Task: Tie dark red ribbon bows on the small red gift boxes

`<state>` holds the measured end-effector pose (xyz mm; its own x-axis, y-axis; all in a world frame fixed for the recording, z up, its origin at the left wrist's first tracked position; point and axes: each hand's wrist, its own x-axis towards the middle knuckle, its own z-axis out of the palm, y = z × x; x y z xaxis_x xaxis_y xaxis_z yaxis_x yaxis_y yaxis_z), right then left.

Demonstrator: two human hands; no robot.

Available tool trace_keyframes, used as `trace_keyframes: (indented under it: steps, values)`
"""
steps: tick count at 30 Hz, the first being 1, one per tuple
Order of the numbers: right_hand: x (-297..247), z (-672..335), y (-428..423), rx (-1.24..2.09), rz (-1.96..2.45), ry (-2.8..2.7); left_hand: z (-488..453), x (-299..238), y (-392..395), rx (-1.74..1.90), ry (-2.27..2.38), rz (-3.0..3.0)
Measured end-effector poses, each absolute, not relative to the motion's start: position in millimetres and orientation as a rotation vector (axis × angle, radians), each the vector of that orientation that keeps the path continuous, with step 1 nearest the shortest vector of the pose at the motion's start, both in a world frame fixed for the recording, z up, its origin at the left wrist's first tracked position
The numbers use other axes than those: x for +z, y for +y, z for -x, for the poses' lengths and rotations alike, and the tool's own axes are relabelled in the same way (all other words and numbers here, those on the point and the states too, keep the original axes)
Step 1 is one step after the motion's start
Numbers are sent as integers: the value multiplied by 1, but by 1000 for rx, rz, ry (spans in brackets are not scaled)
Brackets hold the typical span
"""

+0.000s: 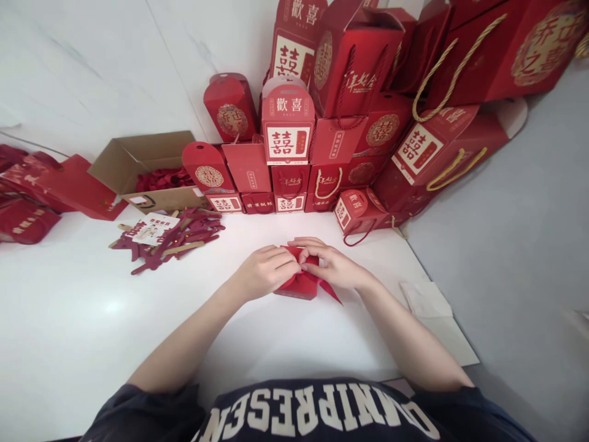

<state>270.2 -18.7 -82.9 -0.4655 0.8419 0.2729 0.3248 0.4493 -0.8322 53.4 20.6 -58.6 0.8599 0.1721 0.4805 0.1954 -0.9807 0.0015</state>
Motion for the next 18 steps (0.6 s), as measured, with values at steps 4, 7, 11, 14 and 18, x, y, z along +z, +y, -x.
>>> trace_keyframes:
  steps: [4,7,11,14,18]
  values:
    - [-71,-270,-25,660,970,-2105,-53,-59,21,-799,-464,3095]
    - [-67,-270,-27,647,997,-2056,-53,-59,22,-798,-551,3163]
    - [-73,-271,-23,847,1072,-1959,-53,-61,24,-820,-517,3170]
    - [-81,-273,-20,1064,1027,-1933,-51,-63,26,-835,-484,3155]
    - [-87,-272,-18,1205,953,-1796,-51,-66,27,-852,-468,3156]
